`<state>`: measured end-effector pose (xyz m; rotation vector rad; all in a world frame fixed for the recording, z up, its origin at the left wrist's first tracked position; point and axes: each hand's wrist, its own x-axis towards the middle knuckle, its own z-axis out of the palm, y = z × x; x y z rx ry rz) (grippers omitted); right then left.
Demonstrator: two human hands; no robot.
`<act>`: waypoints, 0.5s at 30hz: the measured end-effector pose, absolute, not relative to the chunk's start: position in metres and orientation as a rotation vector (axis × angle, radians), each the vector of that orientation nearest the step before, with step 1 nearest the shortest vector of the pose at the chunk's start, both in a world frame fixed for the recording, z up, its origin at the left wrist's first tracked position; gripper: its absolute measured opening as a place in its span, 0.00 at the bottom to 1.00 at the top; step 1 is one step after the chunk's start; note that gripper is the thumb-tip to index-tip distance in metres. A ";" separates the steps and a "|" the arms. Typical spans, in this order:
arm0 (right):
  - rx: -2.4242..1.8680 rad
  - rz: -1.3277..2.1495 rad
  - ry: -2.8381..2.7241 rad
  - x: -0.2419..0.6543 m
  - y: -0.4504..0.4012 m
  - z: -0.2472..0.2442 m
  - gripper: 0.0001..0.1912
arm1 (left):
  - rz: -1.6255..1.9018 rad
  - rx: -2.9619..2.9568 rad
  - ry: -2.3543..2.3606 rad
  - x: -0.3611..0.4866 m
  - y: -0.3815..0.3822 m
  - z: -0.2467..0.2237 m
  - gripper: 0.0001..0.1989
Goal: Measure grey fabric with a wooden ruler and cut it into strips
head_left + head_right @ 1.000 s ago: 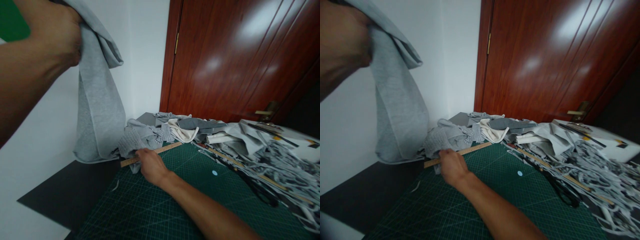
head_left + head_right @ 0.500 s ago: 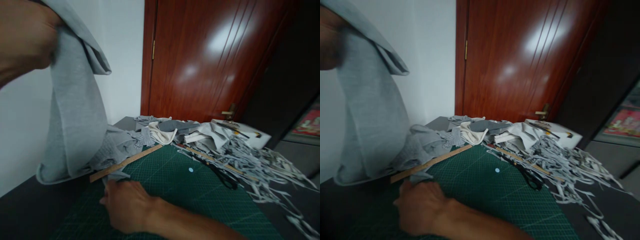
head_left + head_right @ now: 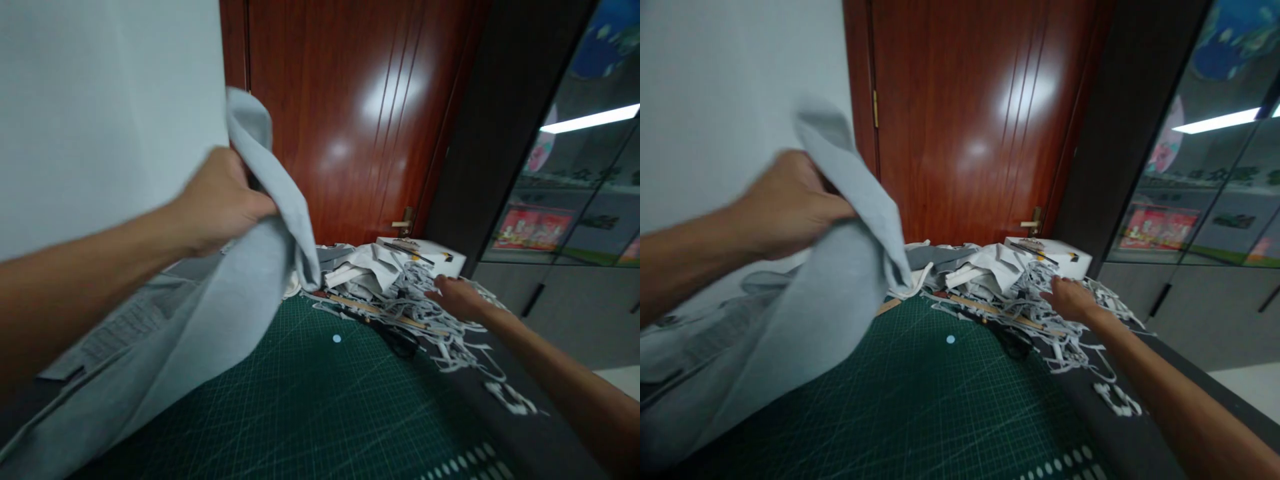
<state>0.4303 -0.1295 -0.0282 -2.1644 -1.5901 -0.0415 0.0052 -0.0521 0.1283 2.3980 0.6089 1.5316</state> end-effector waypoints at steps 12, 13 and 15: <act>-1.905 0.208 -1.891 0.340 -0.174 -0.076 0.27 | -0.022 2.730 0.889 -0.029 -0.065 -0.017 0.31; -1.933 0.205 -1.903 0.336 -0.174 -0.083 0.26 | 0.041 2.729 1.010 -0.049 -0.051 -0.028 0.31; -1.972 0.178 -1.938 0.335 -0.168 -0.094 0.24 | 0.079 2.722 1.198 -0.086 -0.023 -0.047 0.30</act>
